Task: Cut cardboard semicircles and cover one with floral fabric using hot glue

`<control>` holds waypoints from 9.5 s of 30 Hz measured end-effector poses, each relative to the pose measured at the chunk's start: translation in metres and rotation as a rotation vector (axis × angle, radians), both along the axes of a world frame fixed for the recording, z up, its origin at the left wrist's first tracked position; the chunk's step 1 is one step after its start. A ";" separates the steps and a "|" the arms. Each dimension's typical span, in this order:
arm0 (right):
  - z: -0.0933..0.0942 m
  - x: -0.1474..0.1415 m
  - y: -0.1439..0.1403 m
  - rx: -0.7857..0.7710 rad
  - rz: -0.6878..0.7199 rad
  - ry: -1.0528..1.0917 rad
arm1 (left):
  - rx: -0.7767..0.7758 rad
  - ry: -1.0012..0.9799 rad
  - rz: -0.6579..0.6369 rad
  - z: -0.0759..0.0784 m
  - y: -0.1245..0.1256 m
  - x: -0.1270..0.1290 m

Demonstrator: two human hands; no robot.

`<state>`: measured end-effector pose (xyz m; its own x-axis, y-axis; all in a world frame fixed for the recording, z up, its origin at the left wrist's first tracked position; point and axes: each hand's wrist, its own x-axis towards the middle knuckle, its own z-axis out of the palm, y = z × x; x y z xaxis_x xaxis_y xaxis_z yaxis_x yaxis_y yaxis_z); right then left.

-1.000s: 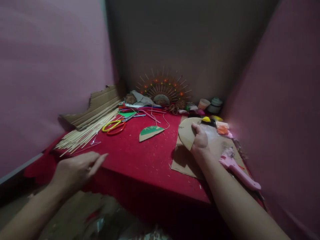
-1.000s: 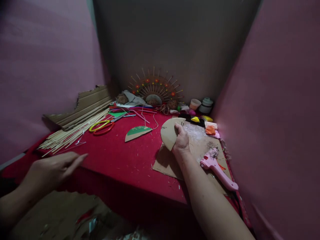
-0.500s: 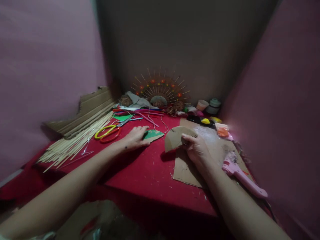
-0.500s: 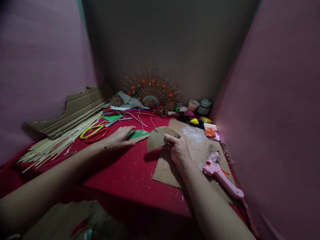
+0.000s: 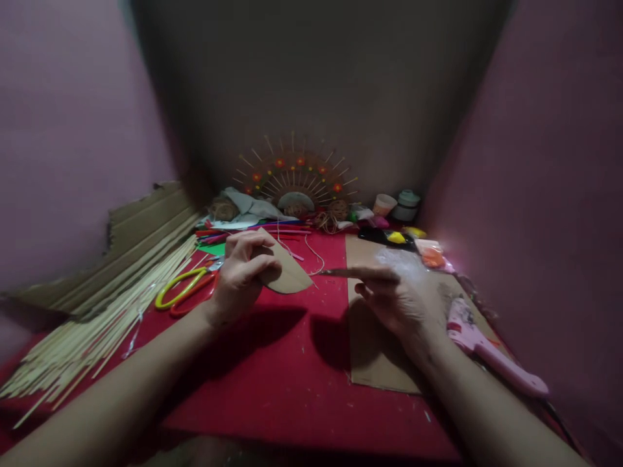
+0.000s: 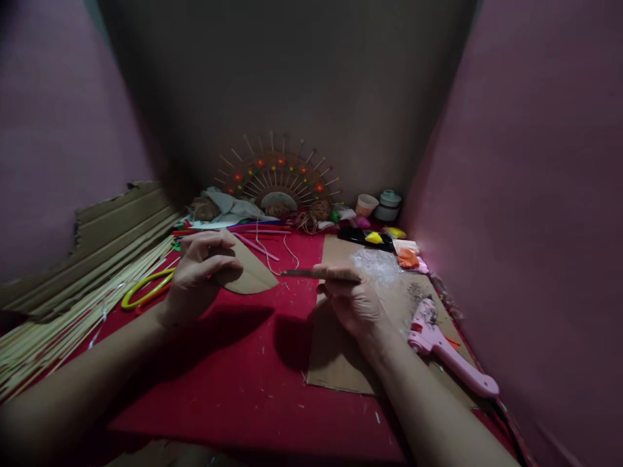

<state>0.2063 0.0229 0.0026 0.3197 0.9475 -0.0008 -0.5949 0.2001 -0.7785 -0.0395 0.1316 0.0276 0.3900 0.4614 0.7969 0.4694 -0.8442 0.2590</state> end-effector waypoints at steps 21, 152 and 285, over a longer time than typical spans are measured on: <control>-0.011 -0.016 -0.019 0.272 -0.331 -1.080 | -0.762 -0.089 -0.109 -0.007 -0.004 -0.009; 0.000 -0.022 -0.007 -0.224 1.109 0.173 | -1.352 0.057 -0.649 -0.005 -0.023 0.027; -0.004 -0.022 -0.007 -0.436 0.596 0.265 | -1.505 -0.354 -0.712 -0.001 -0.048 0.030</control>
